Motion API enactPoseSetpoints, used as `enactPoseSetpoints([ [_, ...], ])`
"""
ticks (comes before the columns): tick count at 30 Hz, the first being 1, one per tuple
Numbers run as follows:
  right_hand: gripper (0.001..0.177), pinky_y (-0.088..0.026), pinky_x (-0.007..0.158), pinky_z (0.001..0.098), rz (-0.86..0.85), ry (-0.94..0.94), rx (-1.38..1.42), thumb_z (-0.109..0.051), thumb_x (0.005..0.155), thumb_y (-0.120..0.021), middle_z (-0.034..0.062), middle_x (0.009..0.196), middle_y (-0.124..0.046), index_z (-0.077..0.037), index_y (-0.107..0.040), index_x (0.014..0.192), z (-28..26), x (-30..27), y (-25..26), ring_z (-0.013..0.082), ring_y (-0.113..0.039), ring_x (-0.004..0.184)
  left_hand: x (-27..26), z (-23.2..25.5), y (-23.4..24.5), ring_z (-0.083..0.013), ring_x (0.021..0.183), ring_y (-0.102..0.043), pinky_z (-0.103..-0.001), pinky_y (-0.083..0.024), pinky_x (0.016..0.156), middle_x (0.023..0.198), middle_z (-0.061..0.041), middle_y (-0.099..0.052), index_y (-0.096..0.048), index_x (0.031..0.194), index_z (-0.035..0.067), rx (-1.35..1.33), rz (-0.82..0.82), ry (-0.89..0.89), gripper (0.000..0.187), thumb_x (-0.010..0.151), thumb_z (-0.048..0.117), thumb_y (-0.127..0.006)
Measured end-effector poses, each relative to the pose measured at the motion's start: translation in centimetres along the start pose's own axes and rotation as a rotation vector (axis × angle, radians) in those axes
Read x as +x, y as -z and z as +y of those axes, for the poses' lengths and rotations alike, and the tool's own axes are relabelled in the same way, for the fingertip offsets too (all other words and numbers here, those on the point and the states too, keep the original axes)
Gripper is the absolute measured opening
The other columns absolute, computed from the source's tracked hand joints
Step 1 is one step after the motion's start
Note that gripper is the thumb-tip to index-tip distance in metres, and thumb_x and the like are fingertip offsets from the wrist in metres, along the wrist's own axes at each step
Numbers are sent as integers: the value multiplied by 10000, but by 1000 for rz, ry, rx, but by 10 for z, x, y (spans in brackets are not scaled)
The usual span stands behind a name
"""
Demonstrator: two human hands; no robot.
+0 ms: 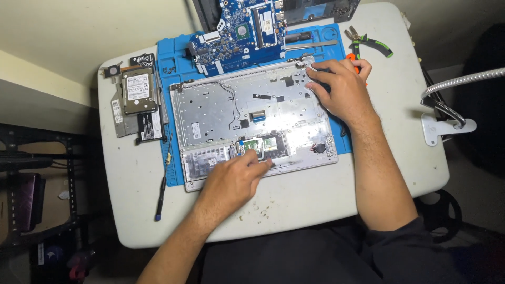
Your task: The person uses a cotton swab to clean the interior metal chassis of a disassembled laptop. They wipe various surfaces and crevices within the laptop's base, moving the swab across different areas to remove dust or residue.
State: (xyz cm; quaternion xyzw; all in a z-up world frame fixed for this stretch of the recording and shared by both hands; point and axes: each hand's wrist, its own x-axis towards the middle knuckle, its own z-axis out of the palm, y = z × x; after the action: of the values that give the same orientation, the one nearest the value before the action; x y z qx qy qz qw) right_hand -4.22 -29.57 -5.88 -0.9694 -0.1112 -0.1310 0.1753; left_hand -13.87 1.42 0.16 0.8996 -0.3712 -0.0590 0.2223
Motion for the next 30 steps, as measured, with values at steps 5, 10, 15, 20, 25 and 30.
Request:
enactPoseSetpoints([
  [5, 179, -180, 1056, 538, 13, -2, 21, -258, 989, -771, 6, 1231, -720, -196, -786, 1157, 4, 0, -3, 224, -609, 1084, 1, 12, -9, -347, 664, -690, -434, -556, 492, 806, -108, -596, -768, 1042, 110, -177, -19, -32, 223, 978, 118, -554],
  [10, 183, -170, 1064, 544, 13, -22, 22, -269, 979, -771, 4, 1230, -720, -196, -787, 1146, 0, 1, 0, 218, -608, 1091, 9, 24, -27, -290, 660, -656, -384, -537, 499, 813, -81, -579, -754, 1061, 140, -153, -31, -50, 239, 986, 145, -528],
  [15, 176, -155, 1066, 563, 4, -28, 29, -260, 986, -766, 16, 1220, -722, -183, -789, 1143, 0, 2, 1, 221, -607, 1082, 21, 24, -32, -279, 658, -675, -383, -548, 482, 792, -50, -558, -751, 1053, 151, -143, 57, -74, 225, 996, 149, -532],
  [20, 185, -146, 1068, 573, 7, -20, 29, -282, 985, -764, 10, 1243, -714, -177, -783, 1136, -1, -1, -1, 231, -595, 1105, 23, 22, -22, -312, 634, -647, -400, -519, 476, 754, -73, -553, -767, 989, 129, -147, -38, -69, 207, 965, 142, -562],
  [25, 206, -158, 1058, 532, 54, 61, -1, -309, 1000, -760, -7, 1228, -716, -183, -794, 1160, 8, -1, -4, 220, -594, 1112, 25, 17, -35, -267, 636, -617, -396, -486, 401, 814, -50, -540, -741, 1086, 164, -59, 34, -81, 204, 935, 97, -621],
  [30, 248, -183, 1044, 461, 124, 140, -49, -370, 1023, -738, -39, 1213, -716, -204, -803, 1194, 11, -2, -7, 203, -602, 1113, 23, 19, -40, -251, 605, -587, -419, -449, 331, 807, -32, -517, -737, 1072, 161, -43, 29, -101, 127, 981, 161, -648],
])
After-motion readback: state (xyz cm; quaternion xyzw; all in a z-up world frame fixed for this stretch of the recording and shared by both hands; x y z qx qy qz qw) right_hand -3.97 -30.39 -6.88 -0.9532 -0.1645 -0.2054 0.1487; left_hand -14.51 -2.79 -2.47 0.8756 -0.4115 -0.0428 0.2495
